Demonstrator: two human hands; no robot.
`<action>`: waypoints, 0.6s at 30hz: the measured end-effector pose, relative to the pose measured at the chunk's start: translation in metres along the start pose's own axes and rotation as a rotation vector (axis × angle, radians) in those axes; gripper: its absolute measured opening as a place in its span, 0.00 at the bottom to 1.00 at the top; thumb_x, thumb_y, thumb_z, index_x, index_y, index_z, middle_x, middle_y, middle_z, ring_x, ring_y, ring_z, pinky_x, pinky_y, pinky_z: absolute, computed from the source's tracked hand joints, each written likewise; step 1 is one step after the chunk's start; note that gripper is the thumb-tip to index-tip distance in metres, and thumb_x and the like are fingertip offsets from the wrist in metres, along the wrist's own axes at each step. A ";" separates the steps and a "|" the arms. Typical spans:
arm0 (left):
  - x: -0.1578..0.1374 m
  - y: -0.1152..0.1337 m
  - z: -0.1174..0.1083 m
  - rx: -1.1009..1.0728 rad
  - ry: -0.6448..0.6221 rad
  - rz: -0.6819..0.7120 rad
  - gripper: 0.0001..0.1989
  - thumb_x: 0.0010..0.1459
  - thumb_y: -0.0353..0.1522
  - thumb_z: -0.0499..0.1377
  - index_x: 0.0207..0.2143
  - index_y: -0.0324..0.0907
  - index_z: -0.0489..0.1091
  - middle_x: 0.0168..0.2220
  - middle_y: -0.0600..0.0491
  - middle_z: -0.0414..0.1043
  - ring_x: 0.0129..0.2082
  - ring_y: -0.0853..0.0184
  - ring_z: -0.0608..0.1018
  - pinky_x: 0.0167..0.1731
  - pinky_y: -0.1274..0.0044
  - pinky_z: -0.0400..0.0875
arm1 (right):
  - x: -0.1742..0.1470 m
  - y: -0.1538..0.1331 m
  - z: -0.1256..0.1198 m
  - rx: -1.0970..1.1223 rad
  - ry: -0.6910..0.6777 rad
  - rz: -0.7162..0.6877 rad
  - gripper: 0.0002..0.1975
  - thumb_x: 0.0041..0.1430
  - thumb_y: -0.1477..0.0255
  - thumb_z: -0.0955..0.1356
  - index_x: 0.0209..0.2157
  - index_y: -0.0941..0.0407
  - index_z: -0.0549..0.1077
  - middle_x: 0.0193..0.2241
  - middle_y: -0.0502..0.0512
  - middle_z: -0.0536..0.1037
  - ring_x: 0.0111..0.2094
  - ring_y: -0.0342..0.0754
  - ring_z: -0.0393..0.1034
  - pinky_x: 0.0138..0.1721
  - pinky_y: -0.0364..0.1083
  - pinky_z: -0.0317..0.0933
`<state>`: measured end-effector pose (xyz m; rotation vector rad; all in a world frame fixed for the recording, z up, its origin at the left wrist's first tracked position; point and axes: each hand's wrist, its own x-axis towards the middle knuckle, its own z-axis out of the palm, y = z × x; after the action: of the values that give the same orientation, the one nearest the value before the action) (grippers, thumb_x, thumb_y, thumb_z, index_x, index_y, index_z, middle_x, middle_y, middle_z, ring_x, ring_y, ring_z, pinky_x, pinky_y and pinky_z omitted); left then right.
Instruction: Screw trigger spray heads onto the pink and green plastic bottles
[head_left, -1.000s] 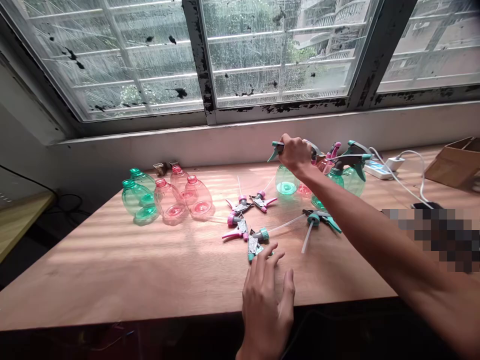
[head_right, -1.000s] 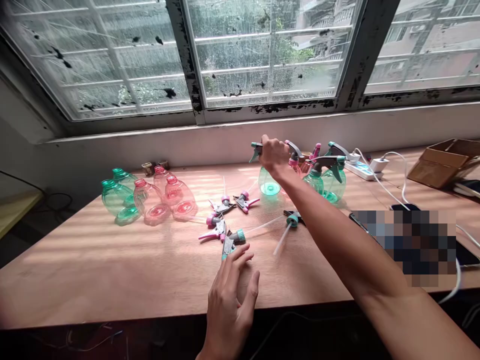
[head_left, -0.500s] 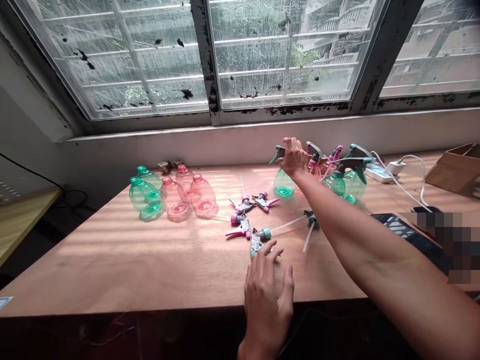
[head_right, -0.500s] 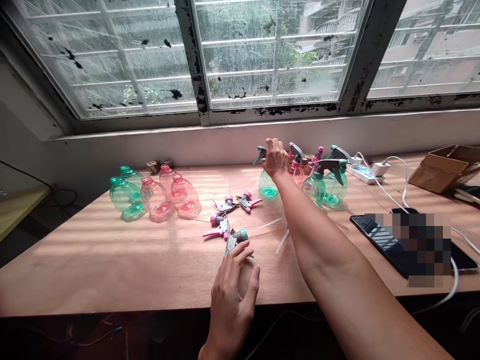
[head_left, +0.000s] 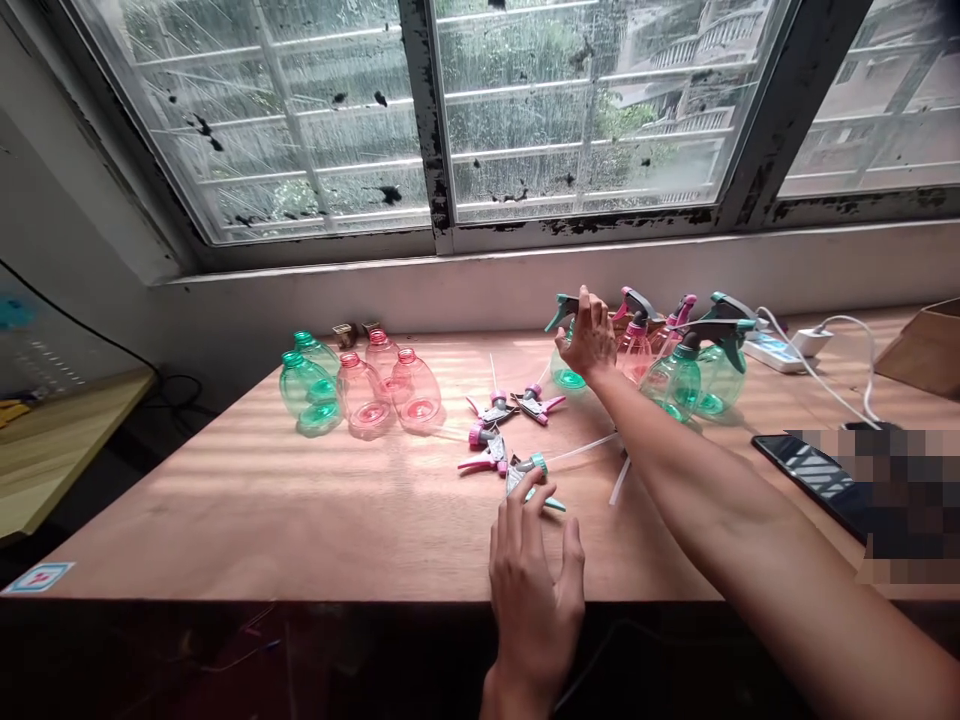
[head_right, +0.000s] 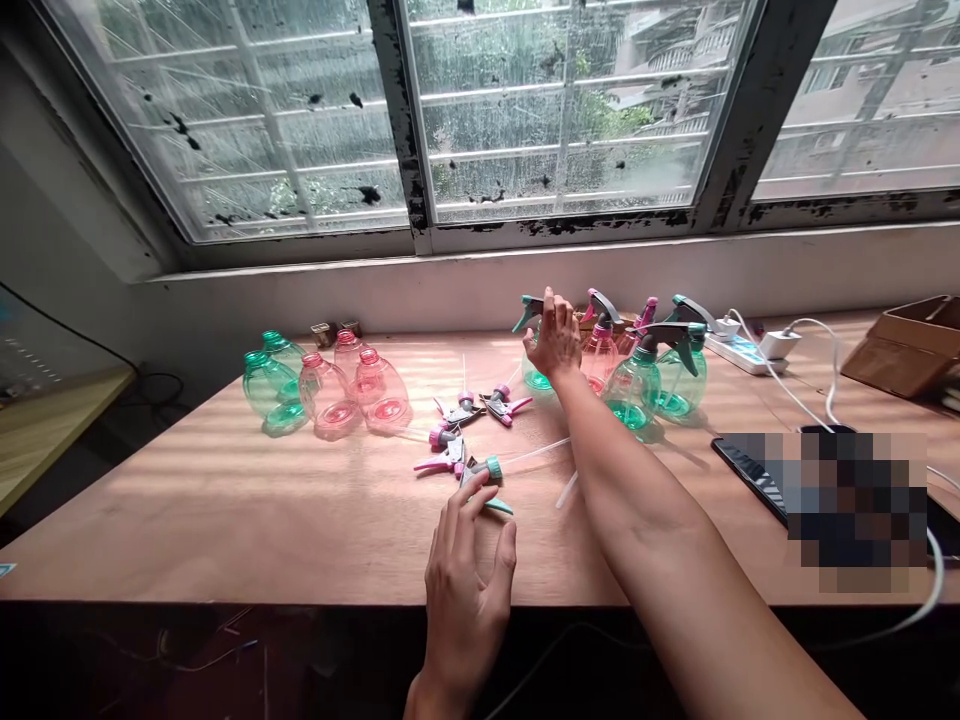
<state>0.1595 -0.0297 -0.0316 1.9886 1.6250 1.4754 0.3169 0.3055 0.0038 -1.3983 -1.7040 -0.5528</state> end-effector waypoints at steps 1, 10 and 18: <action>0.000 0.000 0.000 -0.001 0.015 0.000 0.18 0.68 0.28 0.57 0.59 0.48 0.65 0.63 0.46 0.70 0.63 0.56 0.73 0.59 0.61 0.71 | 0.000 0.000 0.001 0.004 0.001 -0.004 0.41 0.63 0.67 0.64 0.71 0.69 0.48 0.65 0.79 0.62 0.66 0.71 0.55 0.65 0.65 0.53; -0.003 -0.003 0.003 -0.083 0.163 -0.013 0.27 0.68 0.28 0.57 0.66 0.49 0.57 0.65 0.45 0.67 0.67 0.56 0.69 0.64 0.60 0.66 | -0.005 0.007 0.007 0.001 -0.043 -0.109 0.48 0.65 0.60 0.64 0.74 0.69 0.37 0.74 0.80 0.45 0.74 0.70 0.38 0.69 0.69 0.41; -0.005 -0.002 -0.006 -0.371 0.126 -0.216 0.24 0.71 0.36 0.55 0.67 0.51 0.56 0.68 0.45 0.63 0.69 0.58 0.67 0.67 0.62 0.61 | -0.010 0.004 -0.012 -0.095 -0.006 -0.151 0.56 0.64 0.48 0.66 0.74 0.71 0.38 0.74 0.85 0.40 0.75 0.73 0.29 0.70 0.71 0.34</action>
<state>0.1540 -0.0358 -0.0323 1.5028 1.4268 1.6964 0.3243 0.2916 0.0010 -1.3449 -1.8191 -0.7225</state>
